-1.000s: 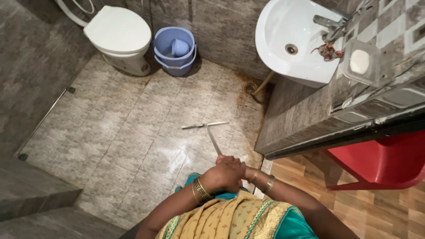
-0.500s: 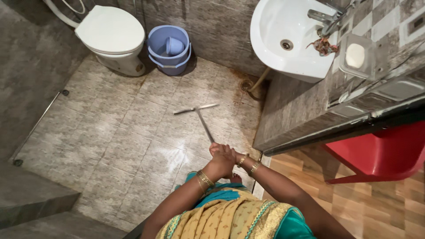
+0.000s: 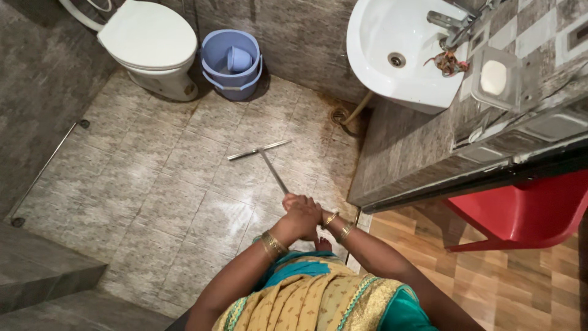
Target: The person uses a squeegee to push water across the tiled bathroom floor. They move the tool back and forth to gather water near the drain and around the toilet and sink area.
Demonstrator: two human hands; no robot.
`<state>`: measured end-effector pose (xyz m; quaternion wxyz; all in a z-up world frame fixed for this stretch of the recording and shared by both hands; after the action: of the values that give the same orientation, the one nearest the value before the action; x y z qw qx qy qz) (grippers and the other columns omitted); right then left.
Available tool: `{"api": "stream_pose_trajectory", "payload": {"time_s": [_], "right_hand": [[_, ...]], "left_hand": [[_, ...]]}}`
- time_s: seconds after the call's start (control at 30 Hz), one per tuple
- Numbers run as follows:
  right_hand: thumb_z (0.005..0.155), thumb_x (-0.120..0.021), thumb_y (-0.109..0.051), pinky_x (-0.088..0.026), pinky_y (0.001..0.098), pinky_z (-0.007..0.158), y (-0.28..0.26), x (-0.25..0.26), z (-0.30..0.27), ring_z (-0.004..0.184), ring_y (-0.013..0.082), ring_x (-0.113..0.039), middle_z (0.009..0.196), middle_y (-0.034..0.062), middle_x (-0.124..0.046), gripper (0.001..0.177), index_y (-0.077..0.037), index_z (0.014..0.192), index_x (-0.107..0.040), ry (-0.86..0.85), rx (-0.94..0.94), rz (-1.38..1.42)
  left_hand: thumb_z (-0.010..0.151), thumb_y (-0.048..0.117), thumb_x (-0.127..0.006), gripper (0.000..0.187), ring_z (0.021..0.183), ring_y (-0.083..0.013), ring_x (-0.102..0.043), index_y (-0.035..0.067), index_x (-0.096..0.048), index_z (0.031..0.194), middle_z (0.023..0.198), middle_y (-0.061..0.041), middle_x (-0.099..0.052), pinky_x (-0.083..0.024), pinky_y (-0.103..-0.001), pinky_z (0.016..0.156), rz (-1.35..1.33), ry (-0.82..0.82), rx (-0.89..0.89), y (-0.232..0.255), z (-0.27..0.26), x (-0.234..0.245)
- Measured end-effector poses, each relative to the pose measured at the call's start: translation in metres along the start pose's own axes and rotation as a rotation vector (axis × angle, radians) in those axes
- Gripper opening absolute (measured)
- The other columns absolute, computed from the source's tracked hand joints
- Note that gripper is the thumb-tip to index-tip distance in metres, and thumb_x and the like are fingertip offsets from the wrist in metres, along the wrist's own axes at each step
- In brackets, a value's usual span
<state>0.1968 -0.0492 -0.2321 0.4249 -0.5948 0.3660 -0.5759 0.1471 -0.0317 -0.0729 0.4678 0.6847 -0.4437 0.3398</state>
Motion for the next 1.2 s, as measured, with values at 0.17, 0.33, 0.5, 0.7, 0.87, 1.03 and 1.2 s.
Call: {"api": "stream_pose_trajectory", "payload": {"time_s": [0.17, 0.33, 0.5, 0.7, 0.87, 1.03, 1.2], "right_hand": [[0.102, -0.042, -0.034, -0.029, 0.0336, 0.116, -0.004, -0.001, -0.003, 0.137, 0.0166, -0.037, 0.145, 0.0087, -0.043, 0.041, -0.012, 0.137, -0.046, -0.01, 0.007, 0.019], [0.103, -0.041, -0.034, -0.028, 0.0334, 0.117, -0.021, -0.035, -0.073, 0.14, 0.0164, -0.036, 0.148, 0.0089, -0.042, 0.043, -0.013, 0.141, -0.045, -0.061, -0.022, 0.081], [0.105, -0.039, -0.034, -0.027, 0.0332, 0.119, -0.016, -0.025, -0.04, 0.143, 0.0161, -0.035, 0.152, 0.0091, -0.041, 0.045, -0.013, 0.144, -0.044, -0.027, -0.006, 0.03], [0.106, -0.037, -0.033, -0.025, 0.033, 0.121, 0.003, 0.003, 0.039, 0.146, 0.0159, -0.034, 0.156, 0.0093, -0.04, 0.047, -0.014, 0.148, -0.042, -0.035, 0.001, 0.008], [0.107, -0.036, -0.033, -0.024, 0.0329, 0.122, -0.001, -0.008, -0.002, 0.149, 0.0157, -0.033, 0.16, 0.0094, -0.039, 0.048, -0.014, 0.151, -0.041, -0.077, -0.073, 0.107], [0.109, -0.034, -0.033, -0.023, 0.0327, 0.124, 0.002, -0.028, -0.008, 0.151, 0.0154, -0.032, 0.163, 0.0096, -0.038, 0.05, -0.015, 0.155, -0.04, -0.019, -0.19, 0.206], [0.104, -0.046, -0.026, -0.03, 0.034, 0.118, 0.003, -0.001, 0.047, 0.144, 0.0165, -0.037, 0.155, 0.012, -0.042, 0.048, -0.01, 0.15, -0.043, -0.027, -0.047, 0.045]], "left_hand": [[0.07, 0.046, -0.081, 0.078, 0.112, -0.0418, -0.054, -0.011, -0.057, 0.118, 0.115, -0.027, -0.061, -0.042, -0.05, 0.1, 0.049, 0.06, 0.019, 0.008, -0.013, 0.01], [0.076, 0.031, -0.07, 0.05, 0.11, -0.0393, -0.059, -0.006, -0.066, 0.109, 0.11, -0.026, -0.066, -0.046, -0.045, 0.099, -0.175, -0.069, -0.212, 0.062, -0.067, 0.034], [0.073, 0.027, -0.07, 0.044, 0.113, -0.0408, -0.062, -0.001, -0.072, 0.108, 0.112, -0.027, -0.067, -0.045, -0.046, 0.104, -0.239, -0.068, -0.232, 0.035, -0.043, 0.018], [0.062, 0.014, -0.075, 0.062, 0.12, -0.0457, -0.054, -0.01, -0.062, 0.117, 0.123, -0.031, -0.061, -0.045, -0.051, 0.095, 0.056, 0.3, 0.045, -0.04, 0.011, -0.01], [0.072, 0.034, -0.078, 0.075, 0.111, -0.0425, -0.059, -0.012, -0.055, 0.127, 0.12, -0.03, -0.061, -0.045, -0.051, 0.098, 0.008, -0.013, -0.049, 0.012, -0.025, 0.021], [0.071, 0.027, -0.073, 0.048, 0.116, -0.0376, -0.061, 0.003, -0.07, 0.112, 0.119, -0.02, -0.067, -0.05, -0.053, 0.091, -0.106, -0.205, -0.071, 0.04, -0.067, 0.062], [0.072, 0.021, -0.066, 0.028, 0.106, -0.0351, -0.07, 0.012, -0.077, 0.096, 0.103, -0.017, -0.075, -0.055, -0.046, 0.091, -0.077, -0.014, -0.095, -0.041, -0.019, 0.049]]}}
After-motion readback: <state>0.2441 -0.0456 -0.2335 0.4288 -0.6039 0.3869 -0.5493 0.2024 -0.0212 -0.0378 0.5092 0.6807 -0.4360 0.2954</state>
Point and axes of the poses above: each hand's wrist, its own z-axis towards the middle knuckle, its own x-axis out of the back of the hand, y = z × x, the point moved 10 cm from there along z, towards the middle knuckle
